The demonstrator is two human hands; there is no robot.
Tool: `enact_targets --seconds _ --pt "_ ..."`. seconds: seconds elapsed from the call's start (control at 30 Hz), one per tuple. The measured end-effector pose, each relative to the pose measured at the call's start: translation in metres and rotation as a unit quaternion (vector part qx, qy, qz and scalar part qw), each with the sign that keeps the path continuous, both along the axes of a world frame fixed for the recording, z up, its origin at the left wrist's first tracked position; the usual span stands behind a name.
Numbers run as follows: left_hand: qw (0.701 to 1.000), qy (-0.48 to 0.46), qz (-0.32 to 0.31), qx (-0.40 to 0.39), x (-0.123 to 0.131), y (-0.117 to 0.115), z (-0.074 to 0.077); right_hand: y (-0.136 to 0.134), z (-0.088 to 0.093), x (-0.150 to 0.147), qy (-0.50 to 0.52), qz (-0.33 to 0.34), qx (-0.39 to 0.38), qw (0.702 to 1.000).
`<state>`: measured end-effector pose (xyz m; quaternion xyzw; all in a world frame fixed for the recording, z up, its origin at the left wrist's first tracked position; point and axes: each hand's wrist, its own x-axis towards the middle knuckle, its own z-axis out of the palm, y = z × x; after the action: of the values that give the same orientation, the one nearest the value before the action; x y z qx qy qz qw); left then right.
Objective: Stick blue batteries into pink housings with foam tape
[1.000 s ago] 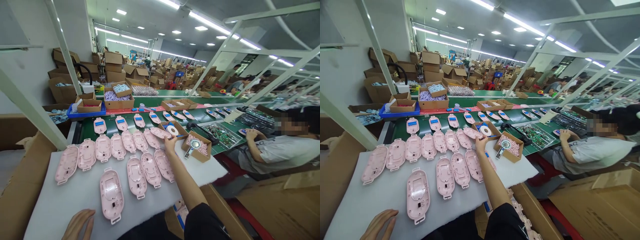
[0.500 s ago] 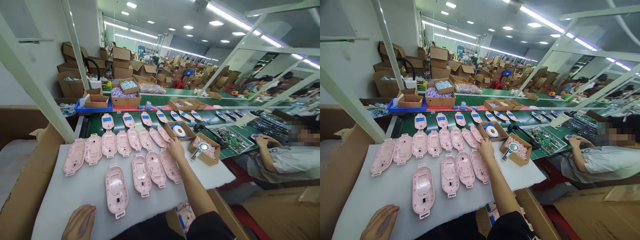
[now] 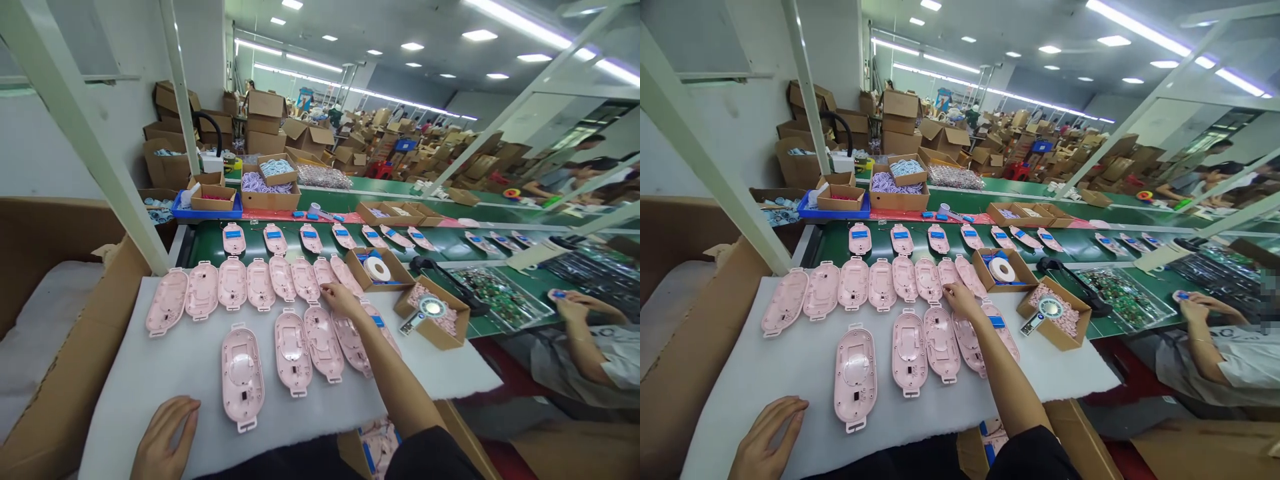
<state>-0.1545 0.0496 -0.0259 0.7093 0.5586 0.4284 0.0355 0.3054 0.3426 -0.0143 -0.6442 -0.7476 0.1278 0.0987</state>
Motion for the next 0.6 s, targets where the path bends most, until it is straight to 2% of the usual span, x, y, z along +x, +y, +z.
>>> enact_targets --seconds 0.07,0.2,0.33,0.43,0.53,0.6 --pt "1.000 0.002 0.001 0.002 0.000 0.000 0.002 0.003 0.000 0.005 0.003 -0.012 0.017 1.000" --pt "1.000 0.000 0.005 0.001 -0.002 0.000 0.002 0.019 0.002 0.024 -0.010 -0.102 0.053 0.993" --pt "1.000 0.003 0.003 0.001 -0.001 0.003 0.003 0.038 0.002 0.039 -0.018 -0.138 0.028 0.990" --pt "1.000 0.009 0.003 0.002 0.002 0.009 0.002 0.038 0.005 0.046 -0.015 -0.153 0.023 0.988" --pt "1.000 0.012 0.021 0.010 0.002 0.003 0.009 0.028 0.010 0.039 0.003 -0.161 0.031 0.986" --pt "0.999 0.017 0.032 0.010 -0.005 -0.012 0.027 0.028 0.010 0.013 0.034 -0.148 0.061 0.986"
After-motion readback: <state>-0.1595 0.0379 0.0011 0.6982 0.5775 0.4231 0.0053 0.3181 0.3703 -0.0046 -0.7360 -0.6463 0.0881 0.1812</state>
